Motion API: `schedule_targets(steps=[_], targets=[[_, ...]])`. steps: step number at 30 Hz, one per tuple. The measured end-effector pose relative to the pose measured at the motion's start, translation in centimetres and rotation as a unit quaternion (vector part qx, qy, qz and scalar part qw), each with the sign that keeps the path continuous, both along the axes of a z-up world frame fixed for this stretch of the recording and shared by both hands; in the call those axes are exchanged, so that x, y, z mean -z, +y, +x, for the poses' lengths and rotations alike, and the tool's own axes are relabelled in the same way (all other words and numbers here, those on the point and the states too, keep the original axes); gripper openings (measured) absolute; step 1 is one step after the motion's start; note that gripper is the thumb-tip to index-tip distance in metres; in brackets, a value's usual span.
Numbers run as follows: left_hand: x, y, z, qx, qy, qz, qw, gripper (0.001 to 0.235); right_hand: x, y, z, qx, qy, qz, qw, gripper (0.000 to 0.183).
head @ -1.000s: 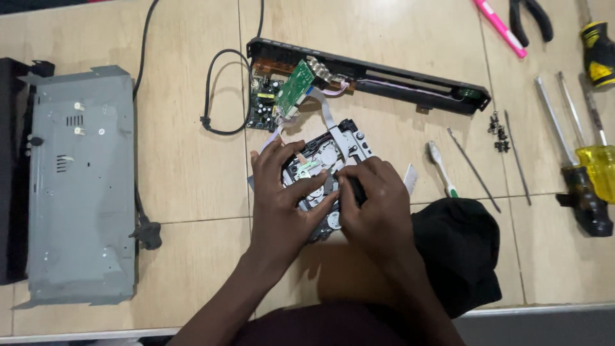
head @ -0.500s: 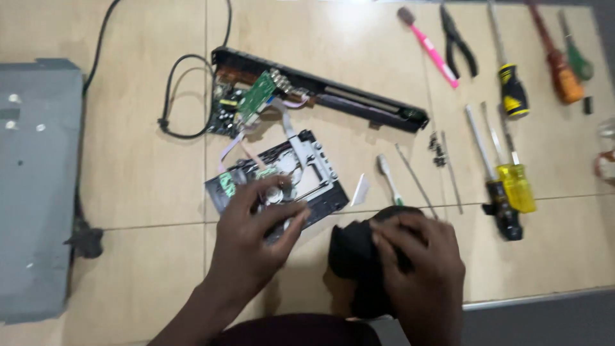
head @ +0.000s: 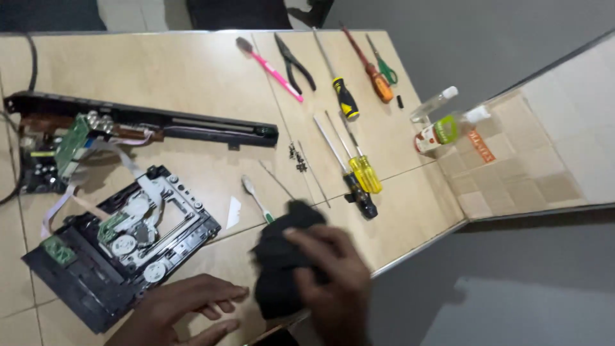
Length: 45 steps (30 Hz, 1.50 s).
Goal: The person cleans the internal components of a disassembled electronic device, likely a DVD player, using a toothbrush and a black cloth. They scrub various parts of the mechanism and wipe the surfaces while the device remains open on a tiled floor.
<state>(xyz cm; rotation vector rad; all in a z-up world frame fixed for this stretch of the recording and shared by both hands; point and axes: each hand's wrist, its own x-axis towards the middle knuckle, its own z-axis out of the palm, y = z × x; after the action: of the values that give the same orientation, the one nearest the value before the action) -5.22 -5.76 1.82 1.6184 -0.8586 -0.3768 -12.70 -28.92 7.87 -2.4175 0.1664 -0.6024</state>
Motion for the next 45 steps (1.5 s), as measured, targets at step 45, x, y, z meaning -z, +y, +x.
schedule_targets(steps=[45], targets=[[1.5, 5.6, 0.4, -0.349, -0.234, -0.075, 0.905, 0.046, 9.3, 0.6, 6.7, 0.014, 0.029, 0.016, 0.999, 0.034]])
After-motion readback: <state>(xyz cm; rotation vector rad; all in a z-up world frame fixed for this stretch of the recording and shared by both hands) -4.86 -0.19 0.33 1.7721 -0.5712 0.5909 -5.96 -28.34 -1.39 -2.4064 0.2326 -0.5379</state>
